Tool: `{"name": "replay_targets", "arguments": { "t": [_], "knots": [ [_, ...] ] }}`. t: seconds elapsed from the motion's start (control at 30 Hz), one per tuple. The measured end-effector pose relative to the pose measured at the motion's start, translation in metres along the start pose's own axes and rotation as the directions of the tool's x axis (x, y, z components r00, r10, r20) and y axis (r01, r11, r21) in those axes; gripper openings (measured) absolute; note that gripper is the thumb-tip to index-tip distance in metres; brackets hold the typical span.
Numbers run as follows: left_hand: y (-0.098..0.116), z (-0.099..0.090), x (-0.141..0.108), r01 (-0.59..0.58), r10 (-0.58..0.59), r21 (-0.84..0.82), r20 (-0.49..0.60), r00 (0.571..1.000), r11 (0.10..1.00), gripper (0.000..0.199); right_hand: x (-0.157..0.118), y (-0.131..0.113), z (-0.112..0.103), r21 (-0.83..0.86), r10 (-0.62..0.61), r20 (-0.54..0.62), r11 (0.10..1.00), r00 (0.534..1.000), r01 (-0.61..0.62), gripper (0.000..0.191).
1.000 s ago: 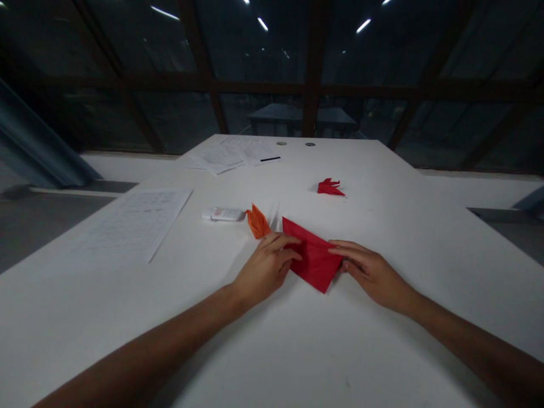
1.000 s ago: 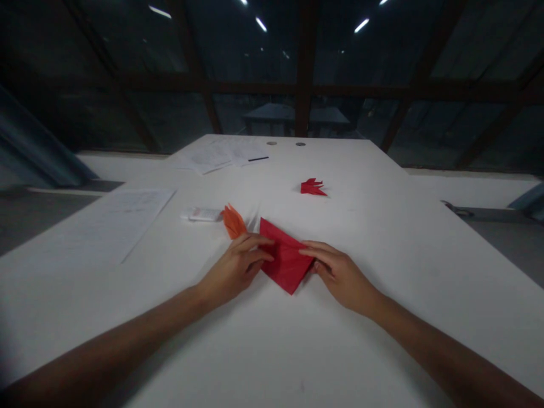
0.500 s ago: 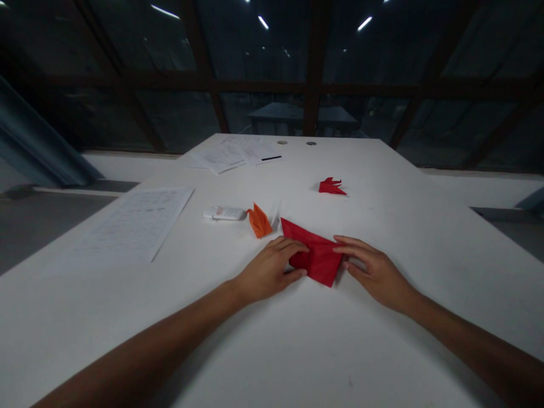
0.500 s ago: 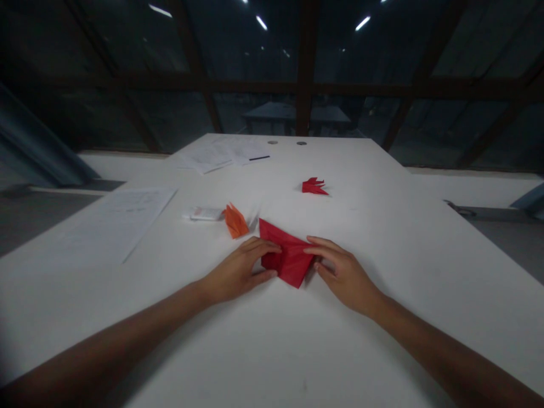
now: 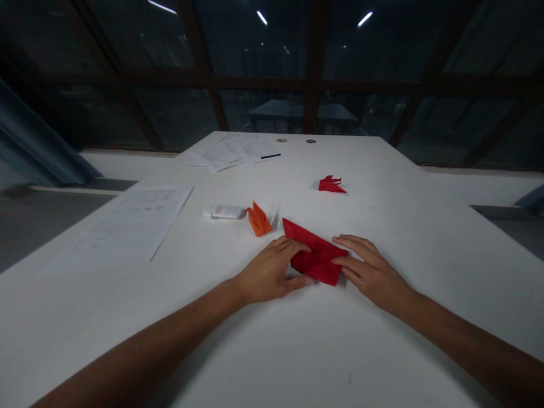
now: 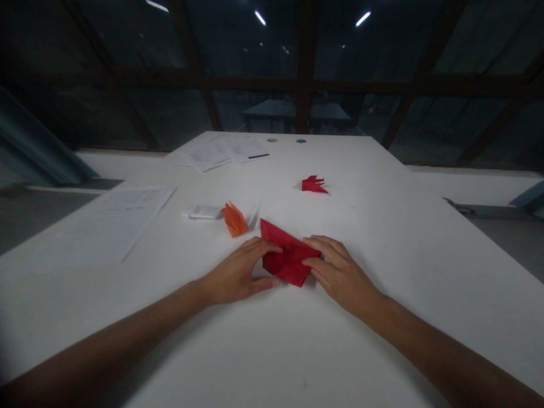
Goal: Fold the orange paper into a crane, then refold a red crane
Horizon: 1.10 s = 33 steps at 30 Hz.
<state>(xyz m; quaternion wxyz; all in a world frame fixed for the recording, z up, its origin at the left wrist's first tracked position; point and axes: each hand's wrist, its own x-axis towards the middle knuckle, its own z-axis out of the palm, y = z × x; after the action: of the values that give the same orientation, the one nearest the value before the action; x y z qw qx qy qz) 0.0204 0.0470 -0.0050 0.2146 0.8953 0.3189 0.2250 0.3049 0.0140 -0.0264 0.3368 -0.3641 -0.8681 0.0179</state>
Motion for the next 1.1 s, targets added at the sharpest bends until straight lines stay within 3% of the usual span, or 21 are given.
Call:
{"name": "replay_targets", "arguments": {
  "t": [0.2, 0.37, 0.53, 0.7, 0.87, 1.1],
  "knots": [
    [0.007, -0.001, 0.002, -0.091, 0.090, 0.018, 0.063, 0.994, 0.996, 0.024, 0.000, 0.001, 0.001, 0.011, 0.091, 0.119, 0.996, 0.989, -0.093, 0.017],
    [0.011, 0.004, -0.001, -0.104, 0.100, 0.054, 0.062, 0.993, 0.993, 0.026, -0.002, -0.004, 0.007, -0.025, 0.237, 0.050, 0.971, 0.970, -0.236, 0.025],
    [0.013, 0.009, -0.005, -0.143, 0.141, 0.070, 0.021, 0.990, 0.987, 0.053, -0.003, -0.012, 0.007, -0.112, 0.091, 0.044, 0.990, 0.995, -0.085, 0.033],
    [0.014, 0.009, -0.004, -0.134, 0.134, 0.028, -0.009, 0.991, 0.991, 0.039, 0.001, -0.018, 0.002, -0.158, 0.023, -0.009, 0.987, 1.000, -0.024, 0.042],
    [0.016, 0.008, -0.001, -0.143, 0.144, 0.038, -0.014, 0.989, 0.989, 0.021, 0.006, -0.018, 0.001, -0.005, -0.081, 0.192, 0.996, 0.978, 0.084, 0.036],
    [0.014, 0.008, 0.001, -0.154, 0.153, 0.020, 0.044, 0.987, 0.988, 0.021, 0.006, -0.019, 0.001, 0.022, -0.039, 0.223, 0.999, 0.974, 0.035, 0.033]
  ]
}}
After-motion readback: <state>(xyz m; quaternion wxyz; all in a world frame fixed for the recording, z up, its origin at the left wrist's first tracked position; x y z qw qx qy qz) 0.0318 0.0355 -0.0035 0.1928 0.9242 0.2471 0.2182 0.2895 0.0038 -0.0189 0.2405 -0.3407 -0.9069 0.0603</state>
